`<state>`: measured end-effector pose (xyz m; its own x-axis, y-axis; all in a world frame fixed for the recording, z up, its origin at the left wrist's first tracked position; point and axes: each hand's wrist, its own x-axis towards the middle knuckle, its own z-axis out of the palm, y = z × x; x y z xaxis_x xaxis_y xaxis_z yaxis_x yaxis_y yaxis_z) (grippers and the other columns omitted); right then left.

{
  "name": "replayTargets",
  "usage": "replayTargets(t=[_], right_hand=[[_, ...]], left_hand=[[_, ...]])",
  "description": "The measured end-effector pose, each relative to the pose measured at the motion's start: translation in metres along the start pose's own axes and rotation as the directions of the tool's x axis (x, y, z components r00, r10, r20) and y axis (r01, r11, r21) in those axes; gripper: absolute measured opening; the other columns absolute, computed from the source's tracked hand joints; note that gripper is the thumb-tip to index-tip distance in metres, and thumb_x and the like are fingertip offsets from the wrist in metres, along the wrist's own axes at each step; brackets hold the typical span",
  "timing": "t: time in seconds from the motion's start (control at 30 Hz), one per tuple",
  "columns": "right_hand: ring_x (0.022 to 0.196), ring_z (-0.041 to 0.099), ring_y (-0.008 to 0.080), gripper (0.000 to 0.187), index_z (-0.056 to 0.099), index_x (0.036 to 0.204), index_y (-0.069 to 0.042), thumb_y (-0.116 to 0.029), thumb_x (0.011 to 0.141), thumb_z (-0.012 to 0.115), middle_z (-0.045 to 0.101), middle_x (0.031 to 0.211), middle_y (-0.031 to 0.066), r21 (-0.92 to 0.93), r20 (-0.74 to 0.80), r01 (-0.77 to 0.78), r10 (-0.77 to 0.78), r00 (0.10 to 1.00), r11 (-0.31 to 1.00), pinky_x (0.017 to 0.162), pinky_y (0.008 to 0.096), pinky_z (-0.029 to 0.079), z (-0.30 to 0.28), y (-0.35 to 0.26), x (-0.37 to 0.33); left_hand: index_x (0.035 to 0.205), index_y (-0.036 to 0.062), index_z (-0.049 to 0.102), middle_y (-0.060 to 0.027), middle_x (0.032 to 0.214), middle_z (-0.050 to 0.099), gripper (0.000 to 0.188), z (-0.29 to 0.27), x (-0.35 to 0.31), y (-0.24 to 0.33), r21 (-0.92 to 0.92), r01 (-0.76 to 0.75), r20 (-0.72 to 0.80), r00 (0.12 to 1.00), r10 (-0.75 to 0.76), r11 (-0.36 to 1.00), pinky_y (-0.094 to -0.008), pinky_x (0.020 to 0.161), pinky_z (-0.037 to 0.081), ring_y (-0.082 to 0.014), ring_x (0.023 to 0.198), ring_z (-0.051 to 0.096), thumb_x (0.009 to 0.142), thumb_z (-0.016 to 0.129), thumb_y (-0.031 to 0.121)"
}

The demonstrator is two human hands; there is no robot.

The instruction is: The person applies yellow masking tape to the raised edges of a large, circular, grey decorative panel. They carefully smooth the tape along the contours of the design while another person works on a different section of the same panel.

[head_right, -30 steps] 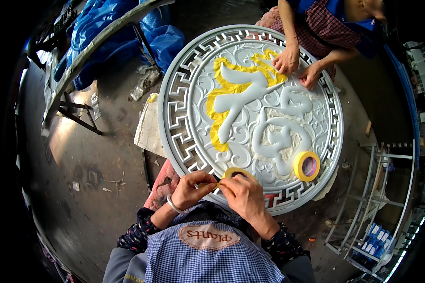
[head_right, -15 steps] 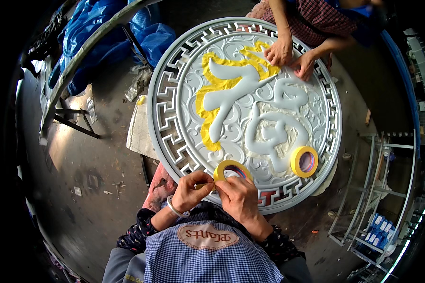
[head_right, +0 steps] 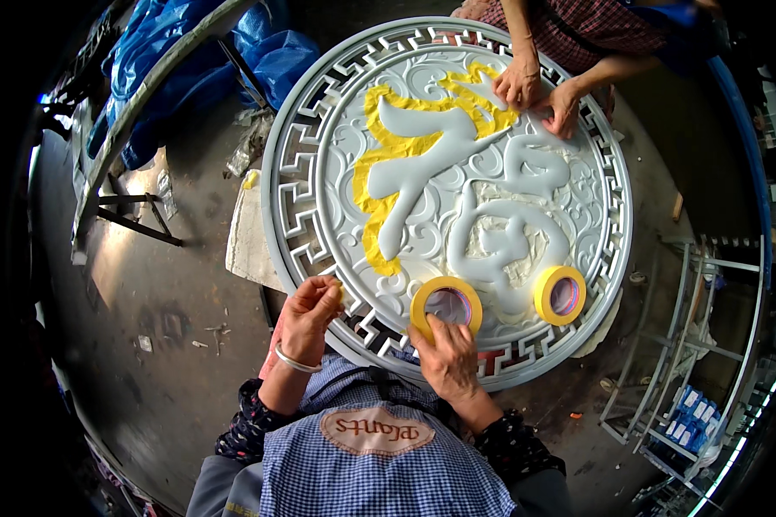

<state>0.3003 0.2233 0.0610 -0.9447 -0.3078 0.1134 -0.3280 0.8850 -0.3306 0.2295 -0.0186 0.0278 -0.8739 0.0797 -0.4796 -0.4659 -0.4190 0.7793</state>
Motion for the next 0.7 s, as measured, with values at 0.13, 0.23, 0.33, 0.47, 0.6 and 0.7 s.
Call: replayTargets(t=[0.13, 0.23, 0.33, 0.47, 0.6, 0.7], right_hand=[[0.105, 0.063, 0.0305, 0.057, 0.071, 0.139, -0.016, -0.002, 0.083, 0.068, 0.055, 0.127, 0.0132, 0.03, 0.152, 0.018, -0.023, 0.988, 0.999, 0.088, 0.0422, 0.056, 0.007, 0.004, -0.01], [0.102, 0.062, 0.0301, 0.063, 0.067, 0.143, -0.015, 0.0, 0.082, 0.068, 0.053, 0.122, 0.0127, 0.033, 0.205, 0.044, -0.05, 0.977, 0.998, 0.088, 0.0401, 0.058, 0.007, 0.008, -0.009], [0.101, 0.061, 0.0296, 0.069, 0.062, 0.149, -0.015, 0.001, 0.081, 0.067, 0.051, 0.121, 0.0125, 0.034, 0.235, 0.073, -0.079, 0.969, 0.997, 0.088, 0.039, 0.058, 0.008, 0.014, -0.006], [0.104, 0.062, 0.0302, 0.076, 0.054, 0.156, -0.017, 0.001, 0.083, 0.066, 0.051, 0.123, 0.0127, 0.054, 0.285, 0.086, -0.098, 0.954, 0.995, 0.088, 0.04, 0.058, 0.006, 0.019, -0.002], [0.112, 0.063, 0.0299, 0.079, 0.046, 0.161, -0.015, -0.001, 0.087, 0.069, 0.05, 0.127, 0.0131, 0.089, 0.302, 0.077, -0.101, 0.948, 0.993, 0.089, 0.0416, 0.059, 0.002, 0.021, 0.009], [0.109, 0.066, 0.0293, 0.072, 0.048, 0.157, -0.008, -0.004, 0.089, 0.074, 0.055, 0.125, 0.0134, 0.239, 0.338, -0.05, -0.035, 0.941, 0.97, 0.088, 0.041, 0.059, -0.015, 0.016, 0.029]], left_hand=[[0.125, 0.0003, 0.066, -0.0053, 0.104, 0.072, 0.023, 0.018, -0.007, 0.003, -0.03, -0.007, 0.114, 0.993, 0.01, 1.0, -0.0251, 0.075, 0.057, -0.0118, 0.081, 0.069, 0.103, 0.07, 0.008], [0.13, -0.0008, 0.065, -0.0088, 0.107, 0.073, 0.029, 0.016, -0.005, -0.006, -0.015, 0.02, 0.162, 0.987, -0.017, 1.0, -0.0267, 0.077, 0.061, -0.0145, 0.083, 0.073, 0.102, 0.072, 0.005], [0.134, -0.0007, 0.064, -0.011, 0.108, 0.075, 0.035, 0.017, -0.002, -0.009, -0.03, 0.033, 0.184, 0.983, -0.027, 0.999, -0.0284, 0.078, 0.063, -0.0169, 0.086, 0.075, 0.1, 0.073, 0.003], [0.148, -0.0002, 0.055, -0.0111, 0.106, 0.075, 0.05, 0.019, -0.001, -0.009, -0.014, 0.06, 0.187, 0.981, -0.056, 0.998, -0.0277, 0.079, 0.062, -0.0159, 0.086, 0.074, 0.1, 0.071, 0.0], [0.162, 0.002, 0.037, -0.0102, 0.101, 0.074, 0.072, 0.025, 0.0, -0.001, 0.054, 0.078, 0.219, 0.972, -0.087, 0.996, -0.0282, 0.08, 0.062, -0.0157, 0.086, 0.074, 0.099, 0.072, -0.001], [0.164, 0.0019, 0.032, -0.0108, 0.101, 0.073, 0.076, 0.025, -0.002, -0.006, 0.089, 0.109, 0.185, 0.975, -0.124, 0.99, -0.0283, 0.079, 0.062, -0.0163, 0.087, 0.075, 0.099, 0.071, -0.002]])
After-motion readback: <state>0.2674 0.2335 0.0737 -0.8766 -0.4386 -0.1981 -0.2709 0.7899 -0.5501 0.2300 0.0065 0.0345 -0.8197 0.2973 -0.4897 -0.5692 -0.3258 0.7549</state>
